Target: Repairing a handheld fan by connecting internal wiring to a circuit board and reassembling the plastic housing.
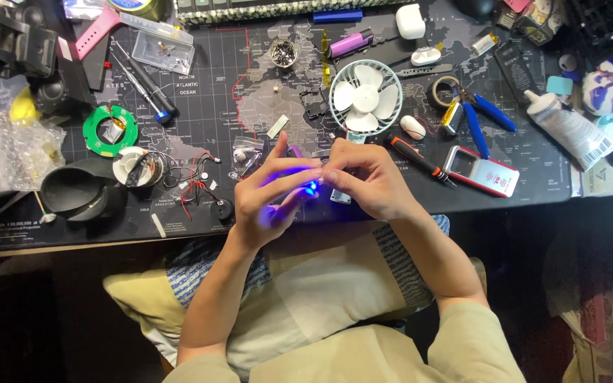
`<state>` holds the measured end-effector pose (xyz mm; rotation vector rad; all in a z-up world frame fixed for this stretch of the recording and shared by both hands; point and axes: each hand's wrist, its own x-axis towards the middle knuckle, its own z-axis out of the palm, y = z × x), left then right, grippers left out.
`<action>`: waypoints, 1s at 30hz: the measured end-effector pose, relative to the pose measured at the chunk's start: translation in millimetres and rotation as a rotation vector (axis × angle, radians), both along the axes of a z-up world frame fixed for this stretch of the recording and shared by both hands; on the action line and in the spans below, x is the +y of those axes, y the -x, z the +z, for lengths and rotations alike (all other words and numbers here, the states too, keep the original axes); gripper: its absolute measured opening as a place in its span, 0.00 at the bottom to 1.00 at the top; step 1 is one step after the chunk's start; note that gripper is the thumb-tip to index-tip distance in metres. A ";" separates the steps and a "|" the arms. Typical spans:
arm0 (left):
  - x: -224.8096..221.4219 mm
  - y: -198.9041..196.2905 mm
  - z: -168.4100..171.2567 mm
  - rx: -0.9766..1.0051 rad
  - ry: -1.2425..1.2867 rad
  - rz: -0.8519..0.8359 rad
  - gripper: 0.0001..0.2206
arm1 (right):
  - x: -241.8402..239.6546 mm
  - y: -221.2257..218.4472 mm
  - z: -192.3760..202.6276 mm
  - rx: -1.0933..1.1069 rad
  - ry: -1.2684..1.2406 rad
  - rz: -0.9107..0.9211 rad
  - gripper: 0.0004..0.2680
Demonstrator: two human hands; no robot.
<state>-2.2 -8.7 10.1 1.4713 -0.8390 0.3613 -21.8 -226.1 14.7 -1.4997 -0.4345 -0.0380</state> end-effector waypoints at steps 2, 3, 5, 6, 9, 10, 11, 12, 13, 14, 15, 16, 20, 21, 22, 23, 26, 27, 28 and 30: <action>-0.5 -1.2 -0.6 0.001 -0.001 0.000 0.08 | -0.1 -0.1 0.9 0.001 0.002 0.002 0.07; -0.7 -1.8 -0.7 -0.003 -0.001 -0.001 0.08 | -0.2 -0.1 1.5 -0.003 0.003 0.003 0.06; -0.8 -2.1 -3.2 -0.002 -0.005 0.002 0.08 | -0.2 -0.6 1.0 -0.004 0.006 0.003 0.06; -0.7 -2.6 -4.0 -0.007 -0.009 0.004 0.08 | -0.1 -1.1 1.0 -0.011 0.009 0.001 0.06; -0.6 -2.4 -5.2 0.005 -0.003 0.005 0.08 | -0.9 0.9 -1.7 -0.009 0.018 -0.007 0.06; -0.2 -2.5 -5.5 0.006 -0.003 0.006 0.08 | -0.8 0.1 -1.7 -0.009 0.018 -0.006 0.06; 0.2 -2.5 -5.9 0.006 -0.005 0.001 0.08 | -0.7 -0.6 -1.7 -0.014 0.017 -0.008 0.05; 0.4 -2.1 -6.3 0.009 -0.008 -0.004 0.09 | -0.8 -0.7 -1.8 -0.019 0.016 -0.010 0.05; 0.4 -2.2 -6.3 0.010 -0.008 -0.004 0.09 | -0.5 0.5 -1.6 -0.017 0.016 -0.009 0.05; 0.6 -2.5 -6.2 0.008 -0.010 -0.004 0.09 | 0.0 1.4 -1.4 -0.011 0.015 -0.022 0.05; 0.8 -2.6 -6.0 0.006 -0.012 -0.005 0.09 | 0.3 2.5 -1.0 -0.005 0.015 -0.035 0.05; 0.8 -2.8 -5.8 0.006 -0.013 -0.005 0.09 | 0.1 2.2 -1.3 -0.005 0.015 -0.035 0.05; 1.0 -3.2 -8.2 0.002 -0.023 -0.017 0.10 | -1.3 2.0 -3.0 -0.022 0.042 -0.043 0.04; 1.0 -3.3 -9.7 -0.003 -0.024 -0.023 0.11 | -1.7 2.1 -3.6 -0.031 0.046 -0.039 0.04; 1.0 -3.3 -8.8 -0.003 -0.025 -0.024 0.11 | -1.5 2.0 -3.3 -0.031 0.046 -0.040 0.04; 0.9 -3.2 -7.9 -0.002 -0.024 -0.025 0.11 | -1.2 1.9 -3.0 -0.032 0.040 -0.045 0.04; 1.1 -3.1 -6.0 -0.002 -0.026 -0.024 0.11 | -0.4 1.6 -2.7 -0.038 0.036 -0.051 0.04; 1.2 -3.1 -5.5 -0.001 -0.028 -0.022 0.11 | -0.2 1.5 -2.7 -0.042 0.038 -0.052 0.04; 1.1 -3.2 -5.4 -0.002 -0.029 -0.022 0.11 | -0.1 1.6 -2.8 -0.043 0.037 -0.053 0.04; 1.0 -3.5 -5.1 -0.003 -0.025 -0.026 0.11 | 0.2 1.6 -3.0 -0.044 0.036 -0.058 0.04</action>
